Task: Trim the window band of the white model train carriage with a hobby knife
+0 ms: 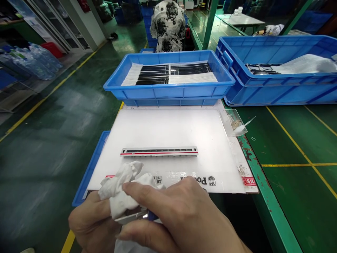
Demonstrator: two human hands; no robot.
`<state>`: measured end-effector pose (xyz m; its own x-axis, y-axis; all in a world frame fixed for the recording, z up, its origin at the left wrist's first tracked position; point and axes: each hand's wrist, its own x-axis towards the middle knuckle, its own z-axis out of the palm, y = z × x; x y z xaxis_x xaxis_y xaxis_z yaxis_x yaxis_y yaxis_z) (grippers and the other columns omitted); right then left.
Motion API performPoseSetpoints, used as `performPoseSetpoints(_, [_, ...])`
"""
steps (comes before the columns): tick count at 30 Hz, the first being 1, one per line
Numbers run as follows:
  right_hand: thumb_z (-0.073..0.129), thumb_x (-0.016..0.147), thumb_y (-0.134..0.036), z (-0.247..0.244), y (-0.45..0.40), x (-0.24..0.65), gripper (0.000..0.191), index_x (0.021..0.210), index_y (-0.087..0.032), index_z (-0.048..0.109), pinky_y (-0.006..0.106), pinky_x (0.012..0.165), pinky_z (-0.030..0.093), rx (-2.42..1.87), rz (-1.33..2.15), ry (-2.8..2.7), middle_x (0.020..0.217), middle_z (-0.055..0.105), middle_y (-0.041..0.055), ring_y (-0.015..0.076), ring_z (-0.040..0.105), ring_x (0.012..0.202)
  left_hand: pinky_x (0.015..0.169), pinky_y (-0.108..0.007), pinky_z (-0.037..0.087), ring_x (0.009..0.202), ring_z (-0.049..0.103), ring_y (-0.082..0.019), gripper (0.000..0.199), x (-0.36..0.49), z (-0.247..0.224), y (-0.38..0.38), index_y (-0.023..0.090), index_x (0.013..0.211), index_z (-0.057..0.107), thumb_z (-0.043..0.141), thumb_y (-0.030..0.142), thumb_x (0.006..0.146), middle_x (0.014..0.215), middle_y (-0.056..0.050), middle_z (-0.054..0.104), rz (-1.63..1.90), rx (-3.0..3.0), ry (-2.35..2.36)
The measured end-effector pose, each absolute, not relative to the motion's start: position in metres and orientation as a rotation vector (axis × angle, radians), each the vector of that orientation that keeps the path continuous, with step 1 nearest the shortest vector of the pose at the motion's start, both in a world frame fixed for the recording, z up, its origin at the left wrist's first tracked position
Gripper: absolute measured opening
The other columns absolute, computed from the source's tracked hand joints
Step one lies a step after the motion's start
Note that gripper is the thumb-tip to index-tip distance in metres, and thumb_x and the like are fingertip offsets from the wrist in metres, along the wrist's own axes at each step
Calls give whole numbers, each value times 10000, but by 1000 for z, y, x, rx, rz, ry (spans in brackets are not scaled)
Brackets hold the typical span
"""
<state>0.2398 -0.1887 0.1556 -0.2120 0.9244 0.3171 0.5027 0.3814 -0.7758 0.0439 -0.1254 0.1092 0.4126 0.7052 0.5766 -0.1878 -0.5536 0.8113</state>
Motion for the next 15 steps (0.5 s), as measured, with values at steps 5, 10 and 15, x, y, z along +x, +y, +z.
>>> performPoseSetpoints(5, [565,1108,-497,159,-187,239,385,1357,-237,700,204,723,583,-1259,677,-1849,908,838,-8,138,784,736,754,-301,692,767,828,-256,318,44,110,-126,232,1209,825,781,165,902,942,-74,852,1269,1777,474])
performPoseSetpoints(10, [558,1111,-501,161,-187,239,391,1353,-232,706,203,760,603,-1264,675,-1860,925,842,-1,138,785,739,729,-314,693,755,825,-264,320,44,108,-126,219,1238,814,767,198,922,951,-95,854,1288,1793,450])
performPoseSetpoints(15, [579,1101,-493,156,-190,238,408,1425,-256,653,180,821,594,-1240,655,-1859,933,830,-18,128,777,749,739,-284,683,766,823,-236,316,45,108,-126,212,1232,815,769,181,921,973,-83,854,1280,1763,456])
